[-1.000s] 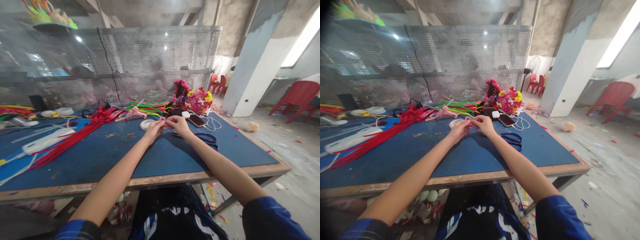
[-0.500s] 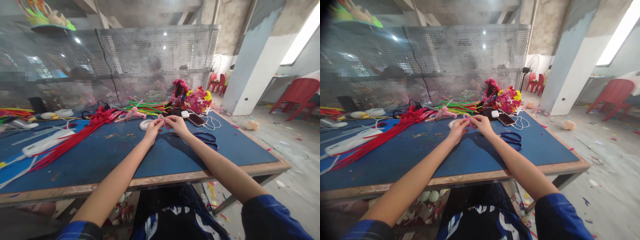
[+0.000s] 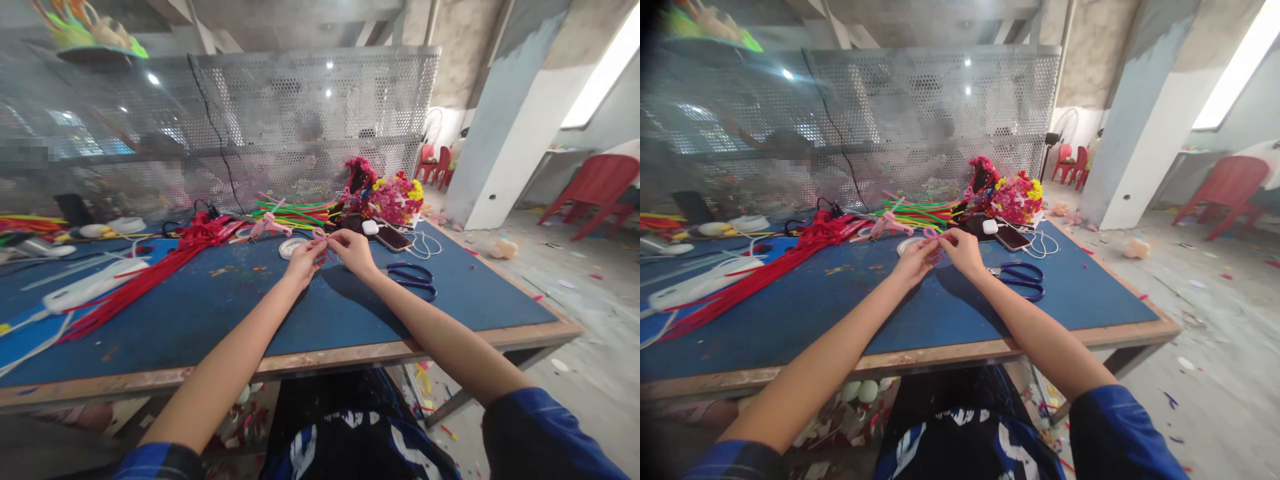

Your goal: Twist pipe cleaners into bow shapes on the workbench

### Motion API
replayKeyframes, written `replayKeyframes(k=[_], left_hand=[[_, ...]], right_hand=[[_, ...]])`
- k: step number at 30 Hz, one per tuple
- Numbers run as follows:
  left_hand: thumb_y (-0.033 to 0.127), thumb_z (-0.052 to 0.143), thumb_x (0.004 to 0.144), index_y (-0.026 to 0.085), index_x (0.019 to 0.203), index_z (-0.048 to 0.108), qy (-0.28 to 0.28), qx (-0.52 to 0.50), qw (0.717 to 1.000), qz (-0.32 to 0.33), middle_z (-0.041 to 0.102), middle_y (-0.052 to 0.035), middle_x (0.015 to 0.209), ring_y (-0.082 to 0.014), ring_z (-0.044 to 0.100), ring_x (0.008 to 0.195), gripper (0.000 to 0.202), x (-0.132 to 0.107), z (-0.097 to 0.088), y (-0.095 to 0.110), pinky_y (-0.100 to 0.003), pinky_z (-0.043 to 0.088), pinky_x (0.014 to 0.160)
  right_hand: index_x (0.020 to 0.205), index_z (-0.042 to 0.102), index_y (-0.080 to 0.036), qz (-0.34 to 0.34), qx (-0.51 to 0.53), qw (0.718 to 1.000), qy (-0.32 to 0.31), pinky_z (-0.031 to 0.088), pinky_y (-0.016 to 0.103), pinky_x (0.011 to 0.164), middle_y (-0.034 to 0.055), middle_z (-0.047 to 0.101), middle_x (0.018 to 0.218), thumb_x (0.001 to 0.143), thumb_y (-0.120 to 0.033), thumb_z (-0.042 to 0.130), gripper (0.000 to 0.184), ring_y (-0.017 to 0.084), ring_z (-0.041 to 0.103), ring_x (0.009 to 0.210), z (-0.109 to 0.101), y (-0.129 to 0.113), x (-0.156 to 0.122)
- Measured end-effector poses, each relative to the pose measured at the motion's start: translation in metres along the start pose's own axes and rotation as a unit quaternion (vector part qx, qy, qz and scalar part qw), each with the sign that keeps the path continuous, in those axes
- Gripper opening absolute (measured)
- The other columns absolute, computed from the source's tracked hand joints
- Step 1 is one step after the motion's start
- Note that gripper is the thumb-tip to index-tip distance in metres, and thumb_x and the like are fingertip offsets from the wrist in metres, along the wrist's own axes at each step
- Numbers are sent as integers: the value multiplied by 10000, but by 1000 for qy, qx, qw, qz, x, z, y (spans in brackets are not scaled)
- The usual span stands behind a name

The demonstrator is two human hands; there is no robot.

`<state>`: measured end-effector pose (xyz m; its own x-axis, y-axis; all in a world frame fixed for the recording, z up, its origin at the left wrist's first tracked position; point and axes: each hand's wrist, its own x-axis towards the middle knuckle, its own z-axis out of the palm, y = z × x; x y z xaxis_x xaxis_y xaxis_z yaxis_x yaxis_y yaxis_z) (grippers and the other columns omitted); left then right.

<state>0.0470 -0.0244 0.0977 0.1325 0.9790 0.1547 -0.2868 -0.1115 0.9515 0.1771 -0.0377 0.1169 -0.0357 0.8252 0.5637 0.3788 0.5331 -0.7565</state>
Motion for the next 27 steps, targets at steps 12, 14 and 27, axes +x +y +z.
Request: replayKeyframes(k=[12, 14, 27], left_hand=[[305, 734, 540, 162, 616, 682, -12, 244, 965, 92, 622, -7, 549, -153, 536, 560, 170, 4, -11, 12, -245, 382, 575], [297, 711, 576, 167, 635, 691, -18, 256, 962, 97, 625, -11, 549, -156, 537, 544, 144, 4, -11, 10, -247, 383, 564], [133, 723, 543, 201, 520, 645, 59, 263, 954, 132, 578, -10, 498, -181, 548, 596, 106, -7, -3, 15, -264, 377, 680]], right_hand=[[725, 665, -136, 44, -17, 991, -128, 385, 184, 439, 23, 639, 577, 765, -399, 546, 291, 96, 539, 484, -9, 17, 8], [754, 663, -138, 39, -25, 991, -129, 381, 183, 448, 18, 639, 579, 771, -373, 545, 264, 96, 544, 489, -9, 17, 8], [537, 522, -185, -14, -117, 990, -72, 314, 248, 610, 28, 561, 565, 780, -192, 532, 243, 148, 513, 610, -1, -3, -2]])
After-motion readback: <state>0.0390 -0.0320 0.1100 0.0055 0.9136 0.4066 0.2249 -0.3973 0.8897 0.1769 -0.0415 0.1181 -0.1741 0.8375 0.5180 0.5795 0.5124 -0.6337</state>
